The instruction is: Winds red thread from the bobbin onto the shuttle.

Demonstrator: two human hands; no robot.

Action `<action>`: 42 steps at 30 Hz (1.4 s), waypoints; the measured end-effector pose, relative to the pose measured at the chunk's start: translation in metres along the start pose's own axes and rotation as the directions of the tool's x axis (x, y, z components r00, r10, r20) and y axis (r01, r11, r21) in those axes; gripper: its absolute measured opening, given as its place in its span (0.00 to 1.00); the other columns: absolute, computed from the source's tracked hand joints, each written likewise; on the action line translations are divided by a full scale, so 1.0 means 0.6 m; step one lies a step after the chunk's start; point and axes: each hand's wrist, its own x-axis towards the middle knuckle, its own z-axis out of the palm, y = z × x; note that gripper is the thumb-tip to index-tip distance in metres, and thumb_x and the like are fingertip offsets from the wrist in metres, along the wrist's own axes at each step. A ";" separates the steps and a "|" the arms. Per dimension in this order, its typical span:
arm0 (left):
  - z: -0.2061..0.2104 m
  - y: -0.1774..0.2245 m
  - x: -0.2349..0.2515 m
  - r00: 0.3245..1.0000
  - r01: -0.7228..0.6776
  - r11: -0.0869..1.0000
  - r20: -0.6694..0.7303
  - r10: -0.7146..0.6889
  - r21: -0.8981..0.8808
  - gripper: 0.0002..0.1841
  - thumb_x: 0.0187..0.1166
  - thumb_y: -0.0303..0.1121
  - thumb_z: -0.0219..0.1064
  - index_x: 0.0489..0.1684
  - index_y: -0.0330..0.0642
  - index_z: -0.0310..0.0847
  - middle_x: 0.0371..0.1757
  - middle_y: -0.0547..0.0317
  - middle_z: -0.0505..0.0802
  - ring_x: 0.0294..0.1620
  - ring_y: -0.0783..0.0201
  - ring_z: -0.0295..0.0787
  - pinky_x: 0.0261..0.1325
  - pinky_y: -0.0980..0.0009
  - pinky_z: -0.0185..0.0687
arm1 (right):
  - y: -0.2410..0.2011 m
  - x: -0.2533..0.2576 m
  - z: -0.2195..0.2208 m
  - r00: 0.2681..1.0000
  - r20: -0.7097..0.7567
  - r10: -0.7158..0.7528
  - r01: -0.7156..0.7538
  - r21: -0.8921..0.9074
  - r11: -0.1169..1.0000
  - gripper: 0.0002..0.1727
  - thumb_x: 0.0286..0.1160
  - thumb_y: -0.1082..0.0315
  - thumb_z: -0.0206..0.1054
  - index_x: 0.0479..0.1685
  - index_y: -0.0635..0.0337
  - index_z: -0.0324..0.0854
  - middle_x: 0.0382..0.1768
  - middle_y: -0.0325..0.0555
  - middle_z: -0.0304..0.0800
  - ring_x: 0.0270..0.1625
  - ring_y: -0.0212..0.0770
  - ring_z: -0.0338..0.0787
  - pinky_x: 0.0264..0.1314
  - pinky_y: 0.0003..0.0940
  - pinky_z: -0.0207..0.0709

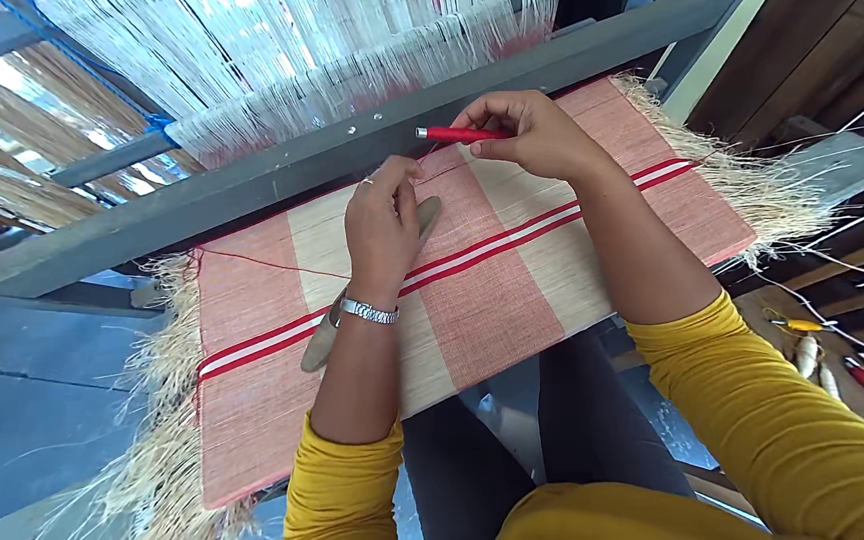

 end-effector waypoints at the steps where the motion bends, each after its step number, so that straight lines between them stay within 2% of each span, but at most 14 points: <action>1: -0.001 -0.002 0.000 0.999 -0.002 1.000 0.038 0.002 0.012 0.13 0.89 0.33 0.56 0.56 0.50 0.89 0.37 0.57 0.90 0.36 0.60 0.83 0.44 0.57 0.79 | 0.003 0.001 0.001 1.000 -0.019 -0.022 0.021 -0.044 0.999 0.14 0.75 0.74 0.72 0.58 0.56 0.88 0.50 0.41 0.92 0.43 0.32 0.89 0.48 0.29 0.85; 5: 0.001 -0.006 -0.001 0.991 0.042 0.996 0.127 -0.032 -0.076 0.13 0.86 0.48 0.64 0.50 0.57 0.95 0.38 0.62 0.84 0.42 0.65 0.78 0.51 0.64 0.72 | 0.014 0.005 0.001 0.986 -0.093 -0.136 0.113 -0.224 0.968 0.12 0.74 0.74 0.72 0.54 0.57 0.89 0.52 0.43 0.91 0.52 0.33 0.89 0.60 0.30 0.84; 7: -0.005 0.003 -0.003 0.988 0.074 0.956 0.155 -0.031 -0.283 0.15 0.88 0.47 0.62 0.45 0.52 0.94 0.39 0.66 0.82 0.44 0.69 0.76 0.50 0.70 0.69 | 0.016 0.006 0.001 0.980 -0.110 -0.167 0.133 -0.266 0.955 0.12 0.73 0.76 0.71 0.54 0.58 0.89 0.51 0.45 0.91 0.52 0.35 0.89 0.61 0.31 0.84; 9: -0.007 0.000 0.002 0.989 0.091 0.857 0.148 -0.018 -0.508 0.13 0.88 0.42 0.63 0.45 0.48 0.93 0.44 0.67 0.88 0.49 0.69 0.79 0.55 0.71 0.72 | 0.018 0.006 -0.001 0.979 -0.105 -0.177 0.138 -0.297 0.945 0.12 0.73 0.75 0.72 0.53 0.58 0.90 0.50 0.44 0.91 0.53 0.35 0.89 0.62 0.32 0.83; 12: -0.012 -0.001 0.004 0.988 0.146 0.682 0.141 -0.063 -0.716 0.11 0.90 0.38 0.60 0.49 0.47 0.89 0.48 0.70 0.91 0.39 0.77 0.80 0.38 0.80 0.73 | 0.020 0.006 0.001 0.978 -0.086 -0.190 0.157 -0.299 0.941 0.12 0.72 0.76 0.72 0.52 0.58 0.90 0.49 0.44 0.91 0.53 0.35 0.88 0.63 0.32 0.83; 14: -0.011 -0.007 0.010 0.988 0.155 0.584 0.114 -0.107 -0.797 0.11 0.92 0.37 0.56 0.51 0.48 0.87 0.46 0.71 0.90 0.31 0.78 0.76 0.31 0.82 0.69 | 0.018 0.005 0.002 0.979 -0.074 -0.192 0.162 -0.302 0.940 0.11 0.72 0.76 0.72 0.51 0.58 0.90 0.49 0.43 0.91 0.53 0.35 0.89 0.63 0.31 0.83; 18: -0.011 -0.016 0.013 0.963 0.194 0.550 0.052 -0.264 -0.812 0.10 0.93 0.38 0.54 0.49 0.51 0.83 0.27 0.73 0.78 0.20 0.76 0.69 0.24 0.81 0.67 | 0.019 0.006 -0.003 0.978 -0.093 -0.187 0.155 -0.276 0.949 0.11 0.71 0.77 0.72 0.51 0.59 0.90 0.49 0.44 0.91 0.52 0.34 0.89 0.62 0.31 0.84; 20: -0.011 -0.022 0.013 0.951 0.207 0.559 0.032 -0.308 -0.803 0.10 0.93 0.38 0.54 0.48 0.51 0.81 0.23 0.72 0.74 0.18 0.75 0.67 0.23 0.81 0.65 | 0.018 0.006 -0.007 0.984 -0.106 -0.143 0.119 -0.210 0.970 0.12 0.73 0.76 0.71 0.54 0.58 0.88 0.51 0.44 0.91 0.50 0.33 0.89 0.58 0.29 0.85; 24: -0.010 -0.026 0.013 0.934 0.227 0.588 0.002 -0.358 -0.776 0.11 0.94 0.38 0.54 0.45 0.50 0.81 0.22 0.72 0.74 0.19 0.75 0.68 0.23 0.81 0.65 | 0.015 0.005 -0.012 0.997 -0.069 -0.020 0.016 -0.055 0.998 0.16 0.77 0.75 0.70 0.62 0.57 0.86 0.57 0.44 0.90 0.48 0.33 0.90 0.52 0.29 0.85; 28: -0.010 -0.025 0.011 0.909 0.274 0.637 -0.022 -0.416 -0.721 0.11 0.94 0.37 0.52 0.43 0.49 0.78 0.22 0.72 0.74 0.19 0.74 0.69 0.23 0.80 0.66 | 0.014 0.003 -0.010 0.997 -0.023 0.080 -0.080 -0.006 0.997 0.15 0.77 0.75 0.68 0.62 0.60 0.84 0.55 0.47 0.89 0.43 0.37 0.91 0.45 0.33 0.88; 32: -0.009 -0.025 0.011 0.896 0.308 0.655 -0.022 -0.444 -0.690 0.10 0.94 0.36 0.52 0.43 0.48 0.76 0.23 0.71 0.76 0.19 0.75 0.70 0.23 0.81 0.67 | 0.010 0.002 -0.011 0.995 0.012 0.102 -0.103 0.076 0.992 0.14 0.84 0.73 0.63 0.65 0.58 0.81 0.55 0.45 0.88 0.40 0.33 0.87 0.39 0.27 0.82; 36: -0.008 -0.024 0.008 0.906 0.377 0.710 0.079 -0.416 -0.594 0.11 0.93 0.34 0.54 0.55 0.44 0.82 0.26 0.69 0.79 0.20 0.75 0.71 0.22 0.80 0.64 | 0.003 0.001 -0.006 0.989 0.010 0.146 -0.142 0.305 0.942 0.15 0.88 0.71 0.58 0.67 0.59 0.79 0.47 0.43 0.85 0.32 0.30 0.80 0.32 0.24 0.75; 40: -0.011 -0.008 -0.007 0.906 0.421 0.765 0.180 -0.384 -0.487 0.12 0.93 0.35 0.53 0.51 0.47 0.84 0.21 0.68 0.76 0.17 0.75 0.67 0.21 0.80 0.60 | 0.000 0.001 -0.005 0.984 -0.011 0.178 -0.154 0.452 0.878 0.14 0.90 0.66 0.56 0.68 0.56 0.79 0.39 0.39 0.82 0.28 0.30 0.76 0.29 0.23 0.71; 42: -0.014 -0.003 -0.015 0.918 0.397 0.796 0.201 -0.343 -0.457 0.12 0.93 0.35 0.52 0.50 0.48 0.85 0.26 0.67 0.80 0.21 0.74 0.70 0.25 0.79 0.64 | -0.001 0.002 -0.009 0.979 -0.047 0.200 -0.148 0.514 0.845 0.15 0.94 0.61 0.52 0.67 0.55 0.79 0.35 0.36 0.77 0.26 0.30 0.73 0.28 0.23 0.70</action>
